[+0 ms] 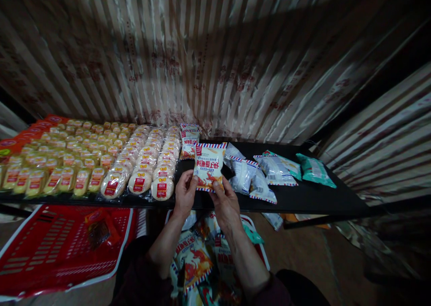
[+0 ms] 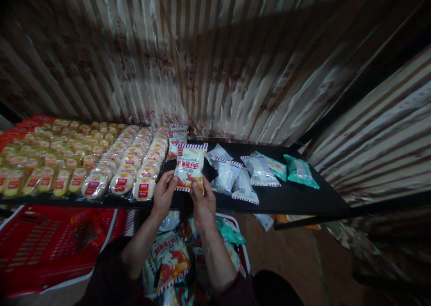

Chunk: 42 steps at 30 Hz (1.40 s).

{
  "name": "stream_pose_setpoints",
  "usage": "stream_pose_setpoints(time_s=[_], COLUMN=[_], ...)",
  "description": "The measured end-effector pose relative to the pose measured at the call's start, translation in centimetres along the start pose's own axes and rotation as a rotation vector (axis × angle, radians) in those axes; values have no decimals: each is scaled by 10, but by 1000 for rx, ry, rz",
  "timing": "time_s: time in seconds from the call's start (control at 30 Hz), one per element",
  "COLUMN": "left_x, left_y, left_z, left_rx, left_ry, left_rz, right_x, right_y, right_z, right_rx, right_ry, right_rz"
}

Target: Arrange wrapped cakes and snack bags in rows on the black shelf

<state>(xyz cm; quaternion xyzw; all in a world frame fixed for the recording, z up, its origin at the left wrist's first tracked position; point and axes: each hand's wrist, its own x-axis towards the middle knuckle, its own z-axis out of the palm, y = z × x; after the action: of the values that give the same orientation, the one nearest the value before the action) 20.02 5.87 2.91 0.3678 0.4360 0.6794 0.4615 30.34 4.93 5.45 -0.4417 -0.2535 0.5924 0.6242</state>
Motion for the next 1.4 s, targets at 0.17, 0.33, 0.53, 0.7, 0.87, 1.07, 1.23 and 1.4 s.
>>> stream_pose_setpoints(time_s=[0.17,0.33,0.53,0.7,0.87,1.07,1.23,1.4], left_x=[1,0,-3,-2,-1,0,4,9], left_y=[-8,-2,5,2,3,12,11,7], left_z=[1,0,-1,-2,-3,-2,-4,-6], left_rx=[175,284,-18,-173,-237,-285,-419,-449], left_ry=[80,2,-177,-185,-137,-68,-5,9], left_rz=[121,226,12,-60,-146,-243,-361,-399], right_x=[4,5,-5,-11,-16,-19,-20,-21], right_y=[14,23,24,28,33,39,39,35], right_z=[-7,-12,-7,-6,-4,-3,-3,-7], right_rx=[-150,-358,-640,-888,-1050,-1160,-1192,-1264], right_ry=[94,117,70,16,-78,-226,-257,-304], right_rz=[-125,-284,-489,-729,-841,-962,-961,-963])
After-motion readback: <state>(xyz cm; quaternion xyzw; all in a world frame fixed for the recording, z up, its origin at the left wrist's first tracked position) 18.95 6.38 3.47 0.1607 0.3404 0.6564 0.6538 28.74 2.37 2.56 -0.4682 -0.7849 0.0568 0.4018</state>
